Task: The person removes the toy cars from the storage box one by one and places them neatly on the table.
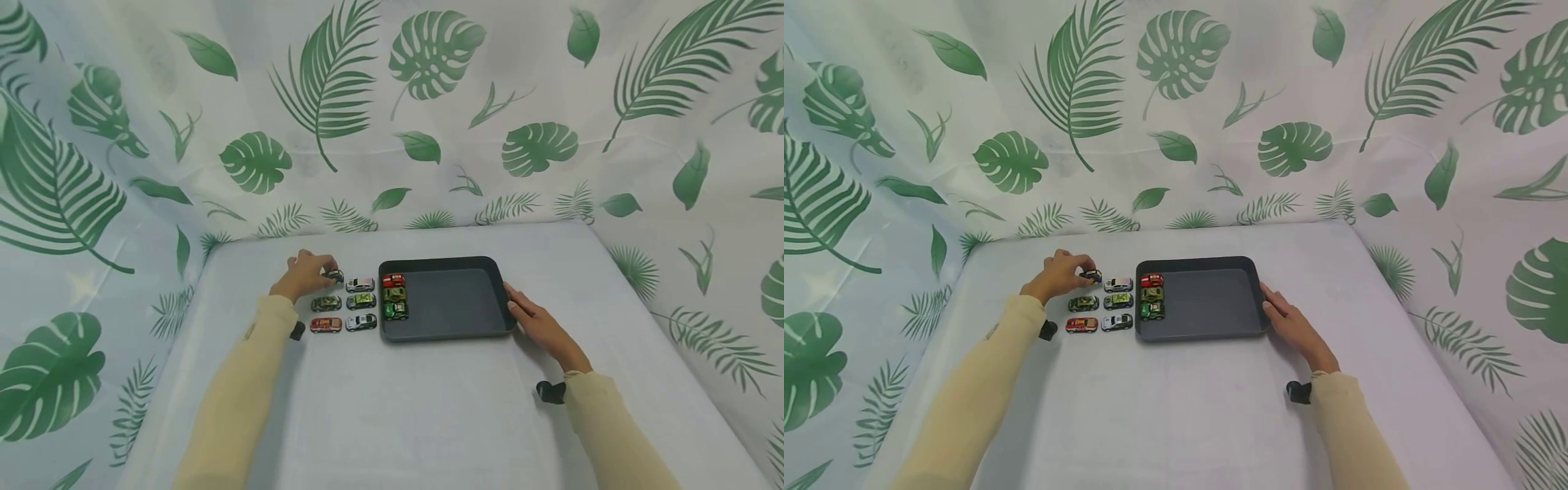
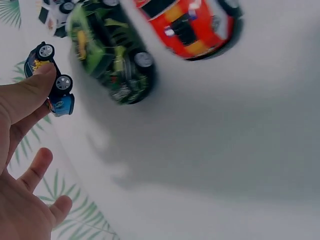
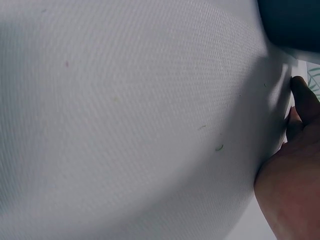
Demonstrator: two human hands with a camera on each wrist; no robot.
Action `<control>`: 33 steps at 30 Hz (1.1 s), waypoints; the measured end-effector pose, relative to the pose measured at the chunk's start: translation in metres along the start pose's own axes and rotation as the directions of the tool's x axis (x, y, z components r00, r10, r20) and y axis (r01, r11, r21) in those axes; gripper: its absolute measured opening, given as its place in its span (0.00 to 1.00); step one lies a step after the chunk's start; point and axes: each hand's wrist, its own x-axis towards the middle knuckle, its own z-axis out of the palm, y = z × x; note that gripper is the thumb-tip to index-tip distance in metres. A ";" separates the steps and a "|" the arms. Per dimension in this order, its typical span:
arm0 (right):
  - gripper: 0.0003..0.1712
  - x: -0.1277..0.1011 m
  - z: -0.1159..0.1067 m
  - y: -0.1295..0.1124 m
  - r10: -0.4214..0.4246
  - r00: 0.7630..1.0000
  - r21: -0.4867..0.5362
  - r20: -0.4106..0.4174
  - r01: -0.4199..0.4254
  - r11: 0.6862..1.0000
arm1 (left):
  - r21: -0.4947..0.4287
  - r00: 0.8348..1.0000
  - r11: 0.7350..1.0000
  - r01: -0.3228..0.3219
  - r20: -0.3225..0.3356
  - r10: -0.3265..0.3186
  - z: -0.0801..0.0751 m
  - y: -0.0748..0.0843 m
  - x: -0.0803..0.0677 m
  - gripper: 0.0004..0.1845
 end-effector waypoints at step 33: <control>0.36 -0.002 -0.001 0.003 -0.035 0.999 0.037 0.017 0.034 0.999 | -0.017 0.999 1.000 -0.010 0.043 0.011 0.002 0.000 -0.003 0.28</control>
